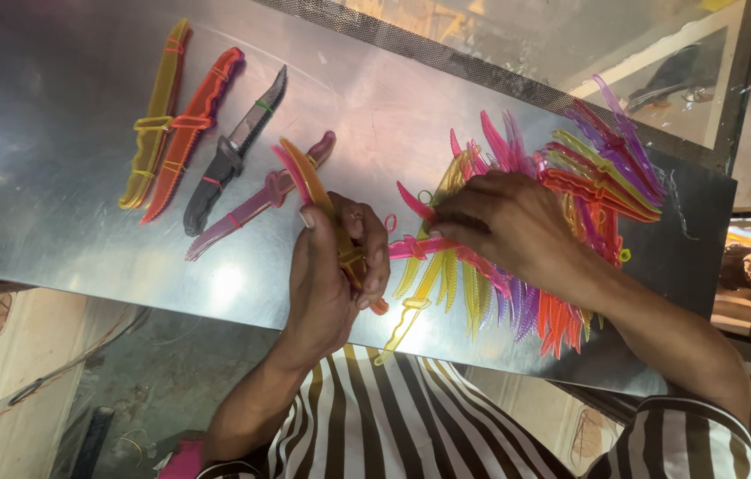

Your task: The person gathers colorful plastic knife-shaped objects and secures them with rubber bands. They then open a small box and place the bundled items inside.

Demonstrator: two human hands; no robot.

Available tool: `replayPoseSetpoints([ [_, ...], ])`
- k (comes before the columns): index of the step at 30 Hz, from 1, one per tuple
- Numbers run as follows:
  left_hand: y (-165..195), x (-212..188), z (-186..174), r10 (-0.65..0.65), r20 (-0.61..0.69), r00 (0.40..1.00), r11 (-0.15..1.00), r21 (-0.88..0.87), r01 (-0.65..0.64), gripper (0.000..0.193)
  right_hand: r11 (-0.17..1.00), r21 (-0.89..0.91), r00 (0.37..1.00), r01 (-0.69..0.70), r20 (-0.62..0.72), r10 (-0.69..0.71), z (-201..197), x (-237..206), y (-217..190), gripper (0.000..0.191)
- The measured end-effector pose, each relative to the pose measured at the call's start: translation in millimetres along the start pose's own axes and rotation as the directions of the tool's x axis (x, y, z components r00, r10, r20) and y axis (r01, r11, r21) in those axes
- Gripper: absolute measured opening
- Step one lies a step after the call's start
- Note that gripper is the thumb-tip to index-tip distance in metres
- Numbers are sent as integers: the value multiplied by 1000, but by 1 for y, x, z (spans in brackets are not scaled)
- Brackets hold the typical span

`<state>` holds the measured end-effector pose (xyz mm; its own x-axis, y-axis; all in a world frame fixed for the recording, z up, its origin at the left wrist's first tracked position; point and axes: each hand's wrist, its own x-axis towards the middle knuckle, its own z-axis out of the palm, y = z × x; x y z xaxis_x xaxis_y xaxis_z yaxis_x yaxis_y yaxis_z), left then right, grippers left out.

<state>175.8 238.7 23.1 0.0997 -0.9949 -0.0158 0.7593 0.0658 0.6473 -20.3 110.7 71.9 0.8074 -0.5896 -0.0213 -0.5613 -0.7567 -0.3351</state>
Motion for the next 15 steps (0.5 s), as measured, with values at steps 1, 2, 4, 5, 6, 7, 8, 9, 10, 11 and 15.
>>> replayPoseSetpoints([
  [1,0,-1,-1,-12,-11,1000,1000,11,12,47,1000,-2,1000,-7,-10,7,1,0,-2,20],
  [2,-1,-1,-1,-25,-21,999,999,21,25,47,1000,-4,1000,-15,-21,15,2,0,-3,20],
  [4,-1,-2,-1,-40,-15,999,999,-2,40,47,991,44,992,-127,31,125,1,2,-4,21],
  [5,-1,-1,-1,-39,3,999,999,-35,39,47,970,86,971,-229,97,220,0,4,-3,21],
  [6,0,-1,-1,-35,21,999,997,-67,36,46,937,120,937,-327,165,306,-1,5,-1,22],
  [7,0,0,-2,-70,49,996,990,-119,75,47,901,267,937,-342,176,303,-2,6,1,21],
  [8,0,1,-2,-99,76,992,979,-169,111,47,846,407,938,-346,189,292,-3,7,4,20],
  [9,1,1,-2,-124,101,987,966,-217,143,48,771,537,940,-342,202,276,-5,8,8,19],
  [10,1,2,-2,-139,108,984,965,-211,159,48,751,558,935,-353,171,312,-7,7,13,18],
  [11,0,2,-2,-157,116,981,962,-204,179,49,729,579,926,-365,143,350,-9,6,18,17],
  [15,-2,-2,-1,-208,158,965,961,-149,231,51,655,694,882,-299,-61,467,-15,1,37,9],
])
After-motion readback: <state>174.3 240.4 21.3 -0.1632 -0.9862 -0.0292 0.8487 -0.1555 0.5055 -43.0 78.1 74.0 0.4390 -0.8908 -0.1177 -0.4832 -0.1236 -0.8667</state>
